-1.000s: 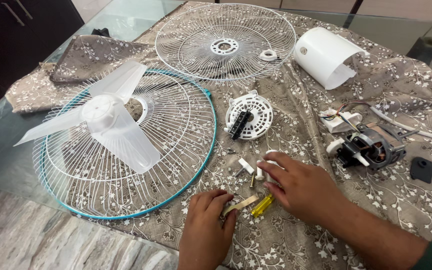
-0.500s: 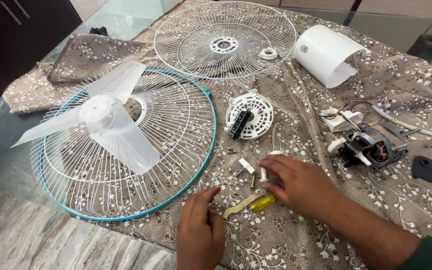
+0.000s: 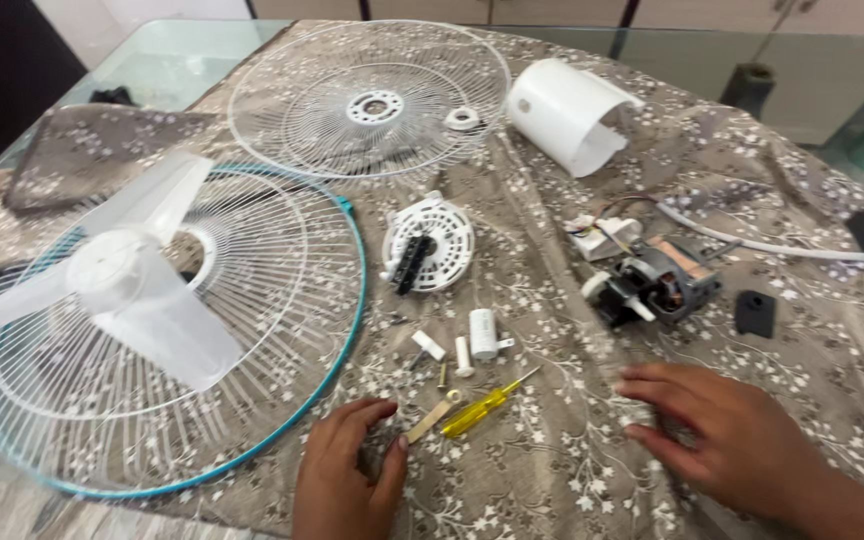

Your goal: The person assembles an electric fan motor by inserting white plastic spacers and a black plastic piece, then uses a screwdriver to tighten screws on the motor housing. Finally, the person fits the white motor cover over the motor.

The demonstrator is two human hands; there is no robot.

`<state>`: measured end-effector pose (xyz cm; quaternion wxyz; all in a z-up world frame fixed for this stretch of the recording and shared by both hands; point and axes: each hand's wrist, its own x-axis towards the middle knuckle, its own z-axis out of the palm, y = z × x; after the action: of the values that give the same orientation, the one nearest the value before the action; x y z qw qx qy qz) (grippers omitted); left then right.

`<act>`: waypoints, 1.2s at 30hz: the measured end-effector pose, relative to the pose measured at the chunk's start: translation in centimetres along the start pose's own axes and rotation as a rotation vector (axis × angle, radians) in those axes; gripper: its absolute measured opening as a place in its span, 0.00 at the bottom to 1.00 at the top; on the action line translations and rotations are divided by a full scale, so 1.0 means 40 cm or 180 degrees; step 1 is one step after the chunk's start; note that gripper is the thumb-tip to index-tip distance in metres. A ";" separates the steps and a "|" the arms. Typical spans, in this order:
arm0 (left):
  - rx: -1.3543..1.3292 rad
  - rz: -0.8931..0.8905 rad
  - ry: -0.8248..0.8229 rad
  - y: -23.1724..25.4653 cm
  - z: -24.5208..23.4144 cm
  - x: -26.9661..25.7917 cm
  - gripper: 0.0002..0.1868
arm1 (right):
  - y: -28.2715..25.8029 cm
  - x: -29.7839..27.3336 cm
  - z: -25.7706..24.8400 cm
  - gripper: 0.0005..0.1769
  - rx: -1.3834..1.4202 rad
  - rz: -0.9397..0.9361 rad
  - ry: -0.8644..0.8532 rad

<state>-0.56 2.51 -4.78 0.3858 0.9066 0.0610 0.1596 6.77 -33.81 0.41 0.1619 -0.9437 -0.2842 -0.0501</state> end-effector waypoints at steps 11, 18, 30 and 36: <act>0.0243 0.0632 -0.1105 0.196 0.088 0.025 0.32 | 0.123 -0.096 -0.060 0.32 -0.0181 0.1853 -0.0762; 0.1195 0.2768 0.0504 0.194 0.151 0.020 0.47 | 0.123 -0.093 0.041 0.38 -0.0774 -0.0752 -0.0242; 0.1027 0.0925 -0.0703 0.087 0.195 -0.012 0.17 | 0.138 -0.109 0.058 0.34 -0.0259 0.0173 -0.0895; 0.1015 0.0279 -0.0489 0.117 0.108 0.006 0.29 | 0.127 -0.105 0.054 0.34 -0.0208 0.0231 -0.0829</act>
<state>1.07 -3.62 -4.17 0.2334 0.9676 0.0164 0.0949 6.09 -39.26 -3.79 0.0945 -0.9566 -0.2666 0.0694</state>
